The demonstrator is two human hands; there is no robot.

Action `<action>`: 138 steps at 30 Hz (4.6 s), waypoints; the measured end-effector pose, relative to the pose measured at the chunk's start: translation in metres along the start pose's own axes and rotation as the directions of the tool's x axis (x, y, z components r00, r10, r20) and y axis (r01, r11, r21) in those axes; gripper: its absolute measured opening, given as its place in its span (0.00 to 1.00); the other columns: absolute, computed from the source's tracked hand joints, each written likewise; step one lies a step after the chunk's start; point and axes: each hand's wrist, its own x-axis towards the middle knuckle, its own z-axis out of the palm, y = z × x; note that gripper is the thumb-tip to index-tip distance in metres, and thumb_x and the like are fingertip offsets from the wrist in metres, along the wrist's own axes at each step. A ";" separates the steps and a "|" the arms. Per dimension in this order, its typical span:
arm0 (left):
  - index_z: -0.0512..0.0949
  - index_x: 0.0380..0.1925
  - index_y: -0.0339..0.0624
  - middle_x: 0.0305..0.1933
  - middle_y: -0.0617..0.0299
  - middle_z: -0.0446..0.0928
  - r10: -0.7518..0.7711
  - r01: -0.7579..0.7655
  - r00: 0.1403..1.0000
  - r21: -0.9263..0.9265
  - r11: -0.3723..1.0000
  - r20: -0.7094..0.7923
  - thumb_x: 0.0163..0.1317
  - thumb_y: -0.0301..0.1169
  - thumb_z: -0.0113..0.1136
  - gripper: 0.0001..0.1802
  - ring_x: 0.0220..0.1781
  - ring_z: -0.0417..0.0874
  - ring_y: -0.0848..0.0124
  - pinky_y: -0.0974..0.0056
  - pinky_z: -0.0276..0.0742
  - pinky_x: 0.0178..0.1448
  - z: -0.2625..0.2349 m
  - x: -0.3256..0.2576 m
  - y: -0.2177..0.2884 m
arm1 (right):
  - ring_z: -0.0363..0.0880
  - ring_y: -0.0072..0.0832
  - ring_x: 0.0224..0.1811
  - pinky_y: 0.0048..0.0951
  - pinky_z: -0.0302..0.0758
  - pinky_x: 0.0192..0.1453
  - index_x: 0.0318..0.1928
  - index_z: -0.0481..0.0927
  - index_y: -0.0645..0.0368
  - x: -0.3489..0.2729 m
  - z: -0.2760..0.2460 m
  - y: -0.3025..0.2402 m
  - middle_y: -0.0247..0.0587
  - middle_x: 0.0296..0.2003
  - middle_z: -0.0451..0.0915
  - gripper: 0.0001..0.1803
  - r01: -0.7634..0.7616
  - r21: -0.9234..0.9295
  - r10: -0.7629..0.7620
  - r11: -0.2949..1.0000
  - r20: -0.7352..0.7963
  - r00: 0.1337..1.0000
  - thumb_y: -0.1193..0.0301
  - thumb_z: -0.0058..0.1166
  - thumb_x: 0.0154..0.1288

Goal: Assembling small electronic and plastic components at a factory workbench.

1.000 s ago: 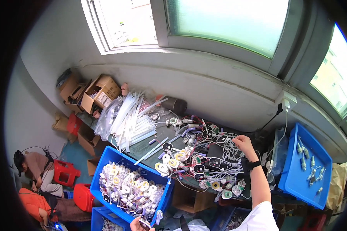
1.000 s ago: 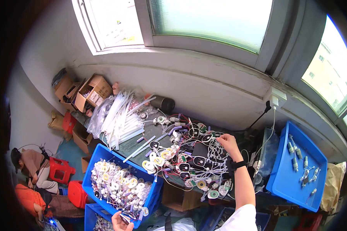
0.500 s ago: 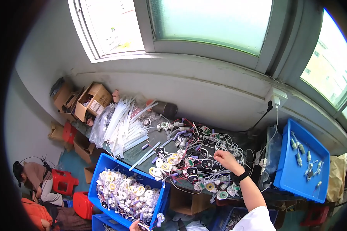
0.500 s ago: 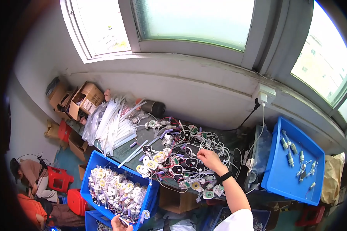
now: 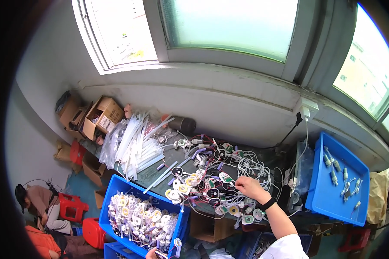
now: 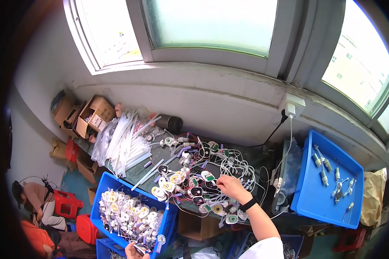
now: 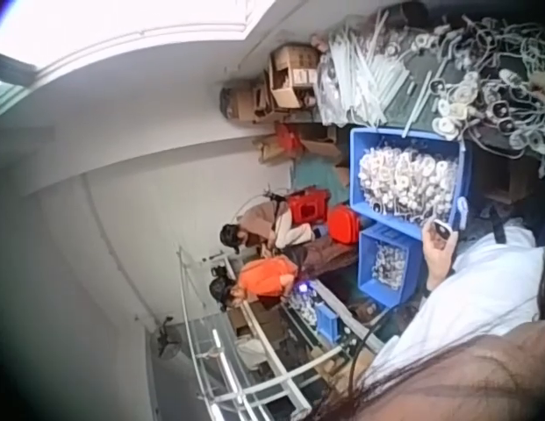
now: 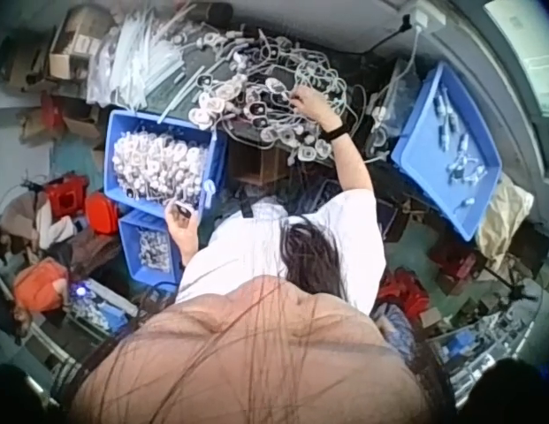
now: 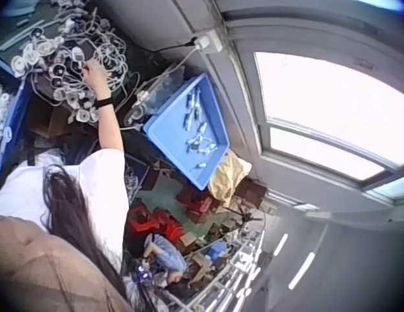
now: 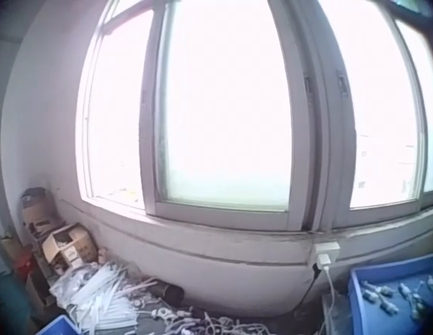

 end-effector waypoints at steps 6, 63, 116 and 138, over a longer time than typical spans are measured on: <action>0.61 0.57 0.39 0.45 0.61 0.68 0.008 -0.008 1.000 0.002 1.000 0.002 0.51 0.14 0.57 0.32 0.45 0.71 0.74 0.71 0.69 0.50 0.004 -0.001 0.005 | 0.77 0.39 0.34 0.35 0.73 0.36 0.32 0.78 0.58 0.021 -0.027 0.000 0.41 0.29 0.77 0.06 -0.107 0.018 0.108 0.994 -0.272 0.956 0.70 0.53 0.55; 0.62 0.56 0.40 0.43 0.63 0.67 0.028 -0.038 0.996 0.108 0.993 0.089 0.51 0.16 0.58 0.31 0.44 0.69 0.74 0.70 0.66 0.50 0.028 -0.003 0.007 | 0.81 0.45 0.35 0.37 0.76 0.41 0.33 0.80 0.70 0.060 -0.068 0.116 0.56 0.30 0.80 0.22 -0.724 -0.057 0.726 0.687 0.029 0.687 0.60 0.59 0.46; 0.59 0.57 0.39 0.43 0.62 0.69 0.014 -0.019 0.998 0.076 0.997 0.057 0.51 0.15 0.57 0.32 0.43 0.71 0.74 0.69 0.67 0.49 0.031 -0.017 0.002 | 0.79 0.40 0.33 0.36 0.73 0.38 0.31 0.81 0.62 0.037 -0.085 0.079 0.45 0.26 0.80 0.13 -0.526 0.046 0.515 0.849 -0.287 0.808 0.64 0.54 0.54; 0.60 0.57 0.37 0.38 0.63 0.68 0.062 -0.063 0.996 0.007 0.998 0.058 0.50 0.12 0.56 0.33 0.40 0.70 0.75 0.71 0.68 0.47 0.020 -0.022 -0.002 | 0.79 0.40 0.34 0.38 0.75 0.36 0.41 0.76 0.58 0.005 0.008 -0.025 0.44 0.31 0.79 0.15 -0.039 -0.213 0.051 0.976 0.052 0.997 0.67 0.57 0.52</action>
